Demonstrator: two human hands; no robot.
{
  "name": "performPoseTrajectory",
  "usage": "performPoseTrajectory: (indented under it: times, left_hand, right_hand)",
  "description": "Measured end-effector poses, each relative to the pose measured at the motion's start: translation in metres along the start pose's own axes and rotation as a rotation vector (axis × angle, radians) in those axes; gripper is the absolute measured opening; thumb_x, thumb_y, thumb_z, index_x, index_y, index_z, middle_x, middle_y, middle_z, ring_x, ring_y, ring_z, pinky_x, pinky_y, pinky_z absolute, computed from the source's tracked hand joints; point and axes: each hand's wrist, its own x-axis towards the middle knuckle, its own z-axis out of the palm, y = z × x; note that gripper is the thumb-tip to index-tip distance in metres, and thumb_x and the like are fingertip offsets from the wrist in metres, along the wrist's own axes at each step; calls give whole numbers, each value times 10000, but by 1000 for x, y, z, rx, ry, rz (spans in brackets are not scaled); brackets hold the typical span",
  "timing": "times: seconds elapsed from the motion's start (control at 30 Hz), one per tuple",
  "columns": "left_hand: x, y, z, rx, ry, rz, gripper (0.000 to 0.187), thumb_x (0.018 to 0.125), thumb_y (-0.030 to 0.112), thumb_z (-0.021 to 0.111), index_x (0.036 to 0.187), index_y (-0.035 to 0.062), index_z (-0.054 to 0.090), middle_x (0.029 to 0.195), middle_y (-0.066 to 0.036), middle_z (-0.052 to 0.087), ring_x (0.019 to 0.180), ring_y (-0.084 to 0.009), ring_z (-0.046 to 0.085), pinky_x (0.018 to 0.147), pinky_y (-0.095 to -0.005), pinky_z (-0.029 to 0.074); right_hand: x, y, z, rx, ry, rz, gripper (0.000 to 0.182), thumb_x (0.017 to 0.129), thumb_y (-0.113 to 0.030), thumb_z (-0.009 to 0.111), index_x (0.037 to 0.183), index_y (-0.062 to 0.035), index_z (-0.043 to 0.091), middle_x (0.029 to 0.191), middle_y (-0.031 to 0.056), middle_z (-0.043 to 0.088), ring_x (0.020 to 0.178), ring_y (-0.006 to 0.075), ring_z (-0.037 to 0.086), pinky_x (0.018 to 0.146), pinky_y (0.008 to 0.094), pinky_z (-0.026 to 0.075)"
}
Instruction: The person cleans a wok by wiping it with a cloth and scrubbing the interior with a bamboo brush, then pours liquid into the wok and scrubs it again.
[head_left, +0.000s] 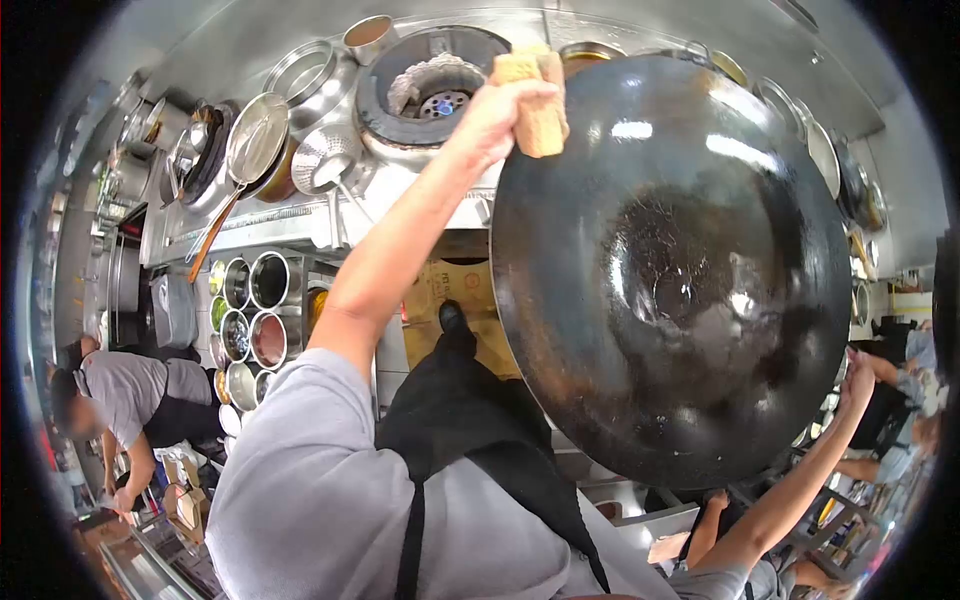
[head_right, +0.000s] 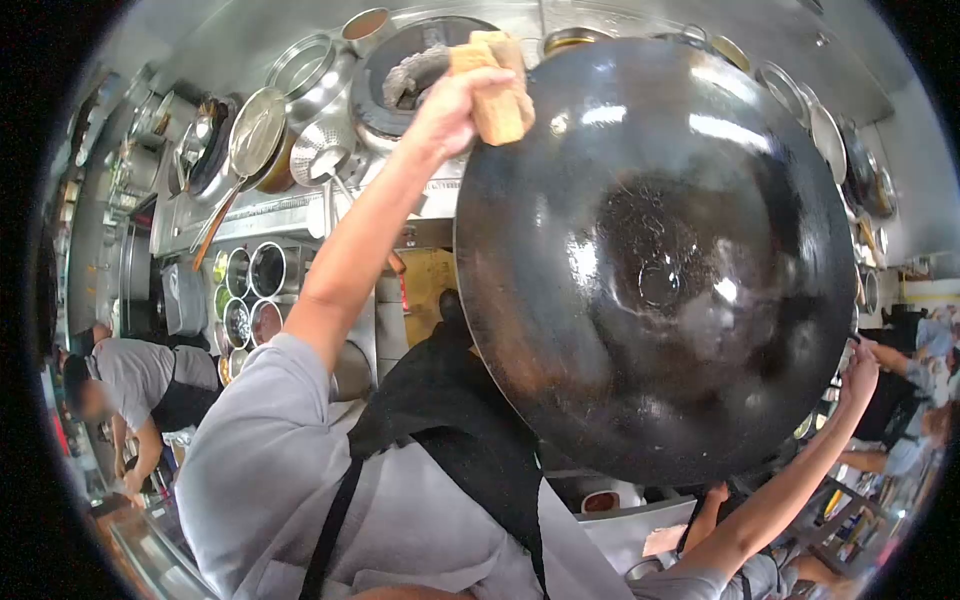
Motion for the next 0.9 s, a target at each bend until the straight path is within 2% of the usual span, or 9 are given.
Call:
performPoseTrajectory:
  times: [0.07, 0.27, 0.4, 0.47, 0.5, 0.53, 0.67, 0.73, 0.9]
  left_hand:
    - [-7, 53, -40, 98, 85, 47, 330, 819, 30, 713, 1125, 10, 589, 977, -98, 673, 888, -225, 678, 854, -363, 558]
    - [-43, 175, -170, 200, 388, 226, 456, 796, 90, 757, 1209, 44, 567, 1112, -75, 646, 1053, -213, 635, 954, -380, 513]
    - [-82, 232, -243, 180, 567, 304, 465, 793, 64, 750, 1218, 28, 561, 1084, -84, 654, 1041, -225, 637, 953, -397, 505]
    - [-101, 250, -277, 191, 641, 322, 492, 801, 66, 740, 1249, 39, 539, 1117, -90, 634, 1059, -238, 626, 964, -399, 505]
    - [-110, 255, -291, 198, 693, 310, 513, 806, 69, 735, 1272, 47, 522, 1136, -95, 620, 1074, -246, 618, 972, -401, 503]
    - [-116, 256, -296, 215, 707, 357, 534, 809, 71, 729, 1293, 51, 503, 1152, -103, 606, 1089, -253, 609, 980, -406, 501]
    - [-145, 249, -342, 243, 867, 404, 539, 856, 72, 675, 1354, 70, 471, 1228, -108, 567, 1142, -270, 582, 995, -444, 495]
    - [-155, 232, -360, 216, 927, 392, 549, 857, 70, 672, 1365, 78, 461, 1213, -108, 570, 1136, -272, 584, 995, -443, 497]
    - [-153, 202, -313, 153, 1037, 407, 532, 837, 132, 707, 1302, 25, 472, 1148, -118, 590, 1079, -261, 604, 961, -407, 510]
  right_hand:
    - [28, -52, 64, 42, -67, 12, 352, 1011, -220, 441, 1176, 37, 617, 1011, 72, 685, 849, 158, 620, 796, 291, 515]
    - [13, -209, 366, -108, -254, -76, 231, 974, -248, 536, 1000, -72, 684, 575, -112, 364, 443, 32, 293, 403, 230, 200]
    - [23, -274, 556, -110, -363, -266, 155, 943, -222, 579, 890, -84, 628, 813, 17, 685, 442, 65, 347, 397, 249, 237]
    - [56, -293, 648, 9, -484, -290, 168, 927, -200, 620, 863, -46, 638, 761, 36, 665, 451, 66, 383, 376, 260, 227]
    - [38, -311, 695, -55, -476, -301, 204, 953, -191, 568, 945, -37, 701, 573, -62, 421, 432, 63, 309, 386, 268, 230]
    - [48, -321, 738, -177, -508, -399, 204, 898, -174, 630, 819, 6, 686, 613, 36, 571, 418, 97, 375, 368, 282, 259]
    - [123, -338, 916, -291, -633, -487, 242, 968, -184, 562, 914, -4, 714, 532, -24, 453, 396, 95, 364, 357, 292, 275]
    - [148, -355, 997, -609, -750, -708, 244, 973, -203, 587, 957, 5, 713, 627, 43, 611, 485, 158, 541, 429, 345, 399]
    - [99, -401, 1106, -527, -865, -794, 268, 946, -217, 628, 1108, -4, 619, 860, 102, 578, 726, 199, 528, 631, 360, 389]
